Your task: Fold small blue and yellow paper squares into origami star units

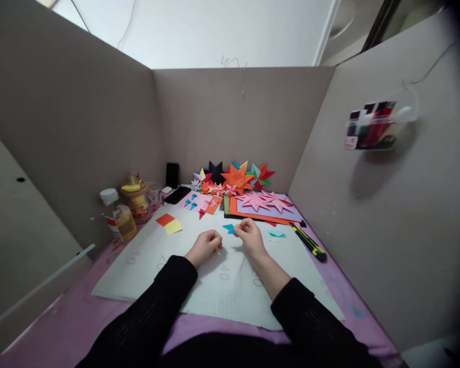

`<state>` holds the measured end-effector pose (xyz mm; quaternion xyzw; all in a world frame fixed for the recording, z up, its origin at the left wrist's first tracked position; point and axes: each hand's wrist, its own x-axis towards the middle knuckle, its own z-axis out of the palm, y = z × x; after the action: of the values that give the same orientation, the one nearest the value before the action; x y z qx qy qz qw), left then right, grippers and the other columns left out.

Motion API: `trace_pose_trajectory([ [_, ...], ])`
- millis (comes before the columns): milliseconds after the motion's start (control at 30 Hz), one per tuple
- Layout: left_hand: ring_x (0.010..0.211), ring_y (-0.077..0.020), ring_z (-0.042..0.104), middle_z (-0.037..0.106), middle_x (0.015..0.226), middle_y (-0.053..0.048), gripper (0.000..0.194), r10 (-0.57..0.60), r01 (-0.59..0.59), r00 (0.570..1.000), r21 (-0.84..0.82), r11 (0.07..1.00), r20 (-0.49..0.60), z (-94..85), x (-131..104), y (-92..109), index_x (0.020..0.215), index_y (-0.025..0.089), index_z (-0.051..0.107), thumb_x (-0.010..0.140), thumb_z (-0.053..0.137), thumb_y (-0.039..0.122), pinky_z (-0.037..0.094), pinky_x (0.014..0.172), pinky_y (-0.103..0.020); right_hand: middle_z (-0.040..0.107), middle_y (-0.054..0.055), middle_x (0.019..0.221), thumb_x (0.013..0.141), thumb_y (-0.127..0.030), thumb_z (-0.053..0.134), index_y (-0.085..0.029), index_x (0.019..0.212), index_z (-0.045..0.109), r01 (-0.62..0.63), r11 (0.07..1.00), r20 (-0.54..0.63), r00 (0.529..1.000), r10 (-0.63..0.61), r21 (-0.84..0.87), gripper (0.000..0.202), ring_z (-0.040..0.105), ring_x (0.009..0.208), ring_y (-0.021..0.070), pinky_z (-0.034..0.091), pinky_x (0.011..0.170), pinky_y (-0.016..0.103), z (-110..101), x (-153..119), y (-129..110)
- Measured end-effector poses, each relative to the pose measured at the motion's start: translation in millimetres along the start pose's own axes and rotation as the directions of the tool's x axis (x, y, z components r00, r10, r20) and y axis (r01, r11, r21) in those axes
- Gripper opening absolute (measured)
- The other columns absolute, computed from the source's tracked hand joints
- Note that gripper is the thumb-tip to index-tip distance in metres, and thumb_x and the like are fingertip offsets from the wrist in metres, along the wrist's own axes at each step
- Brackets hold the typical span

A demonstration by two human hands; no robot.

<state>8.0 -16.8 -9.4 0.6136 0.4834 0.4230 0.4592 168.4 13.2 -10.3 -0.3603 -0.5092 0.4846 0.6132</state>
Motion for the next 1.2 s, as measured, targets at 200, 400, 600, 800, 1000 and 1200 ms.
trace_pose_trajectory([
  [200, 0.058, -0.0121, 0.058, 0.063, 0.067, -0.004, 0.029, -0.023, 0.015, 0.998, -0.147, 0.989, -0.053, 5.4, 2.4, 4.6, 0.075, 0.013, 0.057, 0.071, 0.058, 0.042, 0.04, 0.048, -0.019, 0.054, -0.004, 0.062, 0.064, -0.027, 0.063, -0.02, 0.07, 0.041, 0.017, 0.996, 0.041, 0.999, -0.013, -0.09, 0.023, 0.05, 0.055, 0.0112, 0.041, 0.056, 0.025, 5.8, -5.9, 2.1],
  [400, 0.046, -0.0081, 0.05, 0.061, 0.06, -0.002, 0.023, -0.036, 0.033, 0.999, -0.098, 0.995, -0.026, 4.7, 1.8, 4.8, 0.066, 0.012, 0.056, 0.072, 0.056, 0.035, 0.037, 0.045, -0.02, 0.053, -0.005, 0.061, 0.064, -0.026, 0.062, -0.021, 0.069, 0.039, 0.021, 0.998, 0.026, 0.999, -0.02, -0.055, 0.024, 0.05, 0.054, 0.0107, 0.041, 0.056, 0.024, 10.6, -7.8, 4.4],
  [600, 0.061, -0.012, 0.057, 0.062, 0.069, -0.003, 0.024, 0.021, -0.035, 0.994, -0.127, 0.991, -0.111, -0.2, 2.3, 5.9, 0.075, 0.014, 0.056, 0.073, 0.056, 0.037, 0.041, 0.05, -0.02, 0.052, -0.005, 0.06, 0.065, -0.028, 0.062, -0.02, 0.068, 0.041, 0.051, 0.995, -0.037, 0.998, -0.055, -0.086, 0.022, 0.05, 0.054, 0.0108, 0.041, 0.055, 0.024, -1.5, 0.7, 4.8],
  [800, 0.054, -0.0093, 0.051, 0.058, 0.065, -0.001, 0.026, 0.079, -0.086, 0.992, -0.071, 0.994, -0.1, -0.8, 2.4, 5.0, 0.077, 0.013, 0.058, 0.069, 0.061, 0.037, 0.039, 0.049, -0.019, 0.053, -0.002, 0.062, 0.069, -0.028, 0.059, -0.019, 0.071, 0.051, 0.119, 0.941, 0.159, 0.985, -0.071, -0.316, 0.012, 0.052, 0.057, 0.0129, 0.042, 0.055, 0.024, 10.0, -11.8, 5.3],
  [1000, 0.053, -0.0107, 0.052, 0.059, 0.06, -0.001, 0.028, 0.031, -0.041, 0.994, -0.091, 0.995, -0.104, -2.2, 2.4, 4.6, 0.072, 0.012, 0.061, 0.071, 0.058, 0.04, 0.04, 0.051, -0.021, 0.062, 0.002, 0.074, 0.075, -0.023, 0.053, -0.02, 0.078, 0.061, 0.282, 0.83, 0.24, 0.953, -0.185, -0.481, 0.01, 0.056, 0.067, 0.0157, 0.044, 0.063, 0.028, 5.4, -15.2, -1.7],
  [1200, 0.056, -0.0116, 0.053, 0.059, 0.061, -0.001, 0.026, 0.035, -0.05, 0.989, -0.099, 0.994, -0.144, -1.4, 1.2, 5.4, 0.071, 0.013, 0.062, 0.072, 0.057, 0.039, 0.04, 0.051, -0.021, 0.063, 0.004, 0.079, 0.079, -0.022, 0.05, -0.023, 0.082, 0.064, 0.448, 0.702, 0.346, 0.89, -0.295, -0.554, 0.015, 0.057, 0.075, 0.0185, 0.044, 0.072, 0.032, 4.8, -17.1, -5.4],
])
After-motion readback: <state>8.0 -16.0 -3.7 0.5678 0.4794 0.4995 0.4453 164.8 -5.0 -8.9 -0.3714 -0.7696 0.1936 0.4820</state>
